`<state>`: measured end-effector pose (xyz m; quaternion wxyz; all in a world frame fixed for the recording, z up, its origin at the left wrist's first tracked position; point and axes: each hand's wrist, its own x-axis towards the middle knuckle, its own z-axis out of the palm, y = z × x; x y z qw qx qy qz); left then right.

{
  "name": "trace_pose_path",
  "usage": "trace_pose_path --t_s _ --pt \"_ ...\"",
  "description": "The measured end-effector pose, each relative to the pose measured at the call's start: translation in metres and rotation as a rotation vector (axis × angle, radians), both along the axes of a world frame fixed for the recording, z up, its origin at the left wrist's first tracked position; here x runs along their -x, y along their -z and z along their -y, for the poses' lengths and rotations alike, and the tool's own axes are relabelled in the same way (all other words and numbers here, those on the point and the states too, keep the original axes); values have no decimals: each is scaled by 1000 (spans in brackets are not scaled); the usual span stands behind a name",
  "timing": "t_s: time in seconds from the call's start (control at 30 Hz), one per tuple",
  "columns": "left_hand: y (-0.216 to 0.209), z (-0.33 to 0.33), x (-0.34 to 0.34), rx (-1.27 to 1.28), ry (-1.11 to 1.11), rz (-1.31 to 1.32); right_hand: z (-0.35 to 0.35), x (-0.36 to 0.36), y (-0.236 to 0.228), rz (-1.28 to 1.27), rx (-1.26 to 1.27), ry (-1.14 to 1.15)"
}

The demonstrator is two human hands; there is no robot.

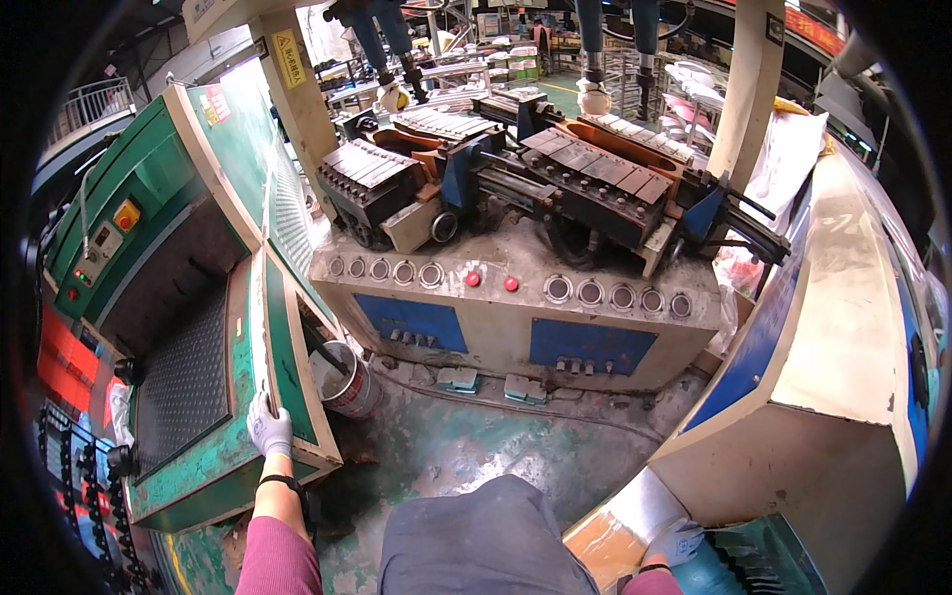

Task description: The worker operates large industrial machinery, pressing buttons and placing items on a conveyor belt in a shoe factory.

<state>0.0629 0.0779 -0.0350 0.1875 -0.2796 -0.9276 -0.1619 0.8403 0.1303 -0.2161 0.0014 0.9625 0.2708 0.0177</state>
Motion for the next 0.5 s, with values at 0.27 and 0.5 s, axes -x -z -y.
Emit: trace_pose_path --t_s 0.27,0.5 --pt "3 -4 0 -13 19 -30 1 2 -5 12 24 7" --pt "1 -5 -4 -16 25 -27 1 -2 -1 16 34 4"
